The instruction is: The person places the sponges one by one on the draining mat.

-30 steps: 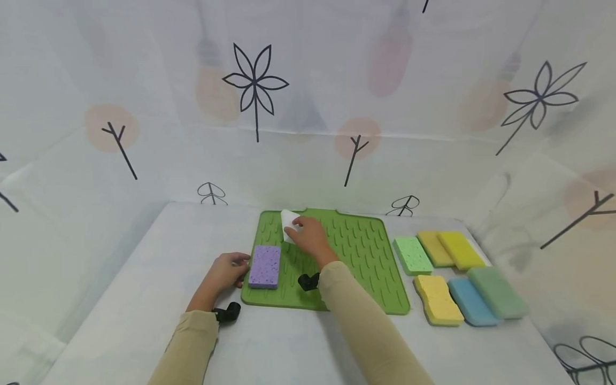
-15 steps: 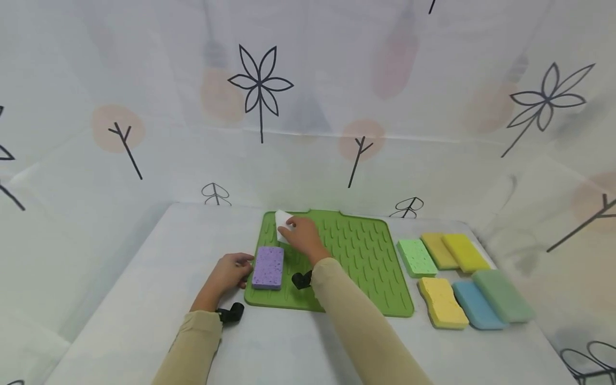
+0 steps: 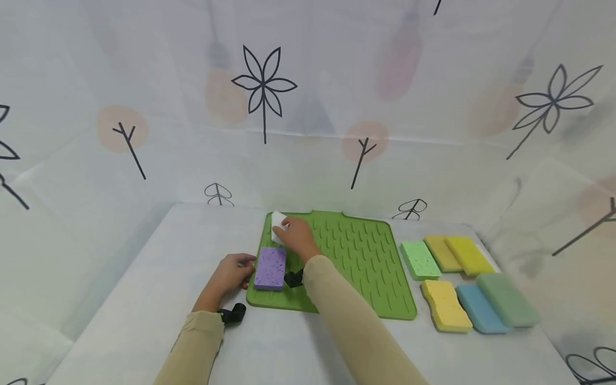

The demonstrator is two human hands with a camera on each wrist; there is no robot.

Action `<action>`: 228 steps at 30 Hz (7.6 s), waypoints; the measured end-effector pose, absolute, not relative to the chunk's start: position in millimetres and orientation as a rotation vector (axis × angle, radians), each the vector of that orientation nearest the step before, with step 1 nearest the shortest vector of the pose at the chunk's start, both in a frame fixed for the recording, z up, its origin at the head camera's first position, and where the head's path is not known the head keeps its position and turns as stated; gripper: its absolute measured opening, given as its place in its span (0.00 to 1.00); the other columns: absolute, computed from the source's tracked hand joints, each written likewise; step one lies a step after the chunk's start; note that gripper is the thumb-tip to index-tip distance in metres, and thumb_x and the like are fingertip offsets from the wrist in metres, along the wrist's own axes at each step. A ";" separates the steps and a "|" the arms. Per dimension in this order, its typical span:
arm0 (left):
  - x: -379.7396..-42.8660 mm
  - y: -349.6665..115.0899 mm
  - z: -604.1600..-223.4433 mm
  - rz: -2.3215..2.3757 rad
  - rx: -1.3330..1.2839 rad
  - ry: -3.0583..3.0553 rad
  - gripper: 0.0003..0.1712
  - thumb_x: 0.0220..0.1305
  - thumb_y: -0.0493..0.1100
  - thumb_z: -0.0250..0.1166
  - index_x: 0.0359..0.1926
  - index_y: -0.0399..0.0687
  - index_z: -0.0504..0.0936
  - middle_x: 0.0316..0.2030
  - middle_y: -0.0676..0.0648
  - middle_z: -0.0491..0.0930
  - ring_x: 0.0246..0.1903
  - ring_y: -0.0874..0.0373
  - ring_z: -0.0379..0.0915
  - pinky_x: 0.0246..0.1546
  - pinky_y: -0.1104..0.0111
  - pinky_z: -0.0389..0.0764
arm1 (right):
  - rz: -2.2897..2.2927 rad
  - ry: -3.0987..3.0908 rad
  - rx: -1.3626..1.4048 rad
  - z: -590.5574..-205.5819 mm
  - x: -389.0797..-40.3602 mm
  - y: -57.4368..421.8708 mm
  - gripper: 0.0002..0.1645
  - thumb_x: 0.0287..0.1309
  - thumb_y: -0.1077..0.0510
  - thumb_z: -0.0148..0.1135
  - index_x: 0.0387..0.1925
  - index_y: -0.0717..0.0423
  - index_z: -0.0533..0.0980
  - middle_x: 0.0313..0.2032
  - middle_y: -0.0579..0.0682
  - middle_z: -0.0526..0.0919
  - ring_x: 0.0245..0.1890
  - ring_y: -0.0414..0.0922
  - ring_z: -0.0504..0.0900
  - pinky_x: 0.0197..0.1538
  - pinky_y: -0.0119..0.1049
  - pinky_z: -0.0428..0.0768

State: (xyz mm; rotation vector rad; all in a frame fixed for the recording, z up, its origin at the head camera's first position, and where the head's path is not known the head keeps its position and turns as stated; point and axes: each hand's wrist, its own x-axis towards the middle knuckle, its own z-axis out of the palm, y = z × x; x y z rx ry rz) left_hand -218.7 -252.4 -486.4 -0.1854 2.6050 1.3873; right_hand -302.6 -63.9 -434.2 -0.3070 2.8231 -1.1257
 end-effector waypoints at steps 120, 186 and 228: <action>-211.5 -248.9 -485.9 1.344 -0.220 2.597 0.25 0.65 0.40 0.58 0.62 0.40 0.74 0.39 0.43 0.81 0.27 0.58 0.77 0.28 0.67 0.82 | -0.718 3.003 -0.192 -420.7 -297.3 210.4 0.26 0.69 0.50 0.50 0.62 0.60 0.71 0.59 0.66 0.74 0.57 0.64 0.74 0.56 0.59 0.75; -218.9 -250.4 -489.1 1.396 -0.152 2.601 0.25 0.64 0.39 0.58 0.62 0.39 0.74 0.41 0.42 0.80 0.27 0.58 0.77 0.28 0.66 0.82 | -0.548 2.889 0.166 -414.5 -293.1 369.8 0.40 0.58 0.49 0.56 0.62 0.74 0.61 0.60 0.77 0.64 0.56 0.73 0.66 0.56 0.63 0.71; -217.9 -251.2 -493.2 1.376 -0.172 2.606 0.24 0.65 0.40 0.58 0.62 0.40 0.74 0.39 0.44 0.80 0.26 0.58 0.77 0.28 0.67 0.81 | -0.513 2.982 0.082 -404.6 -288.5 355.5 0.36 0.63 0.48 0.52 0.62 0.72 0.64 0.61 0.78 0.63 0.57 0.74 0.66 0.56 0.64 0.70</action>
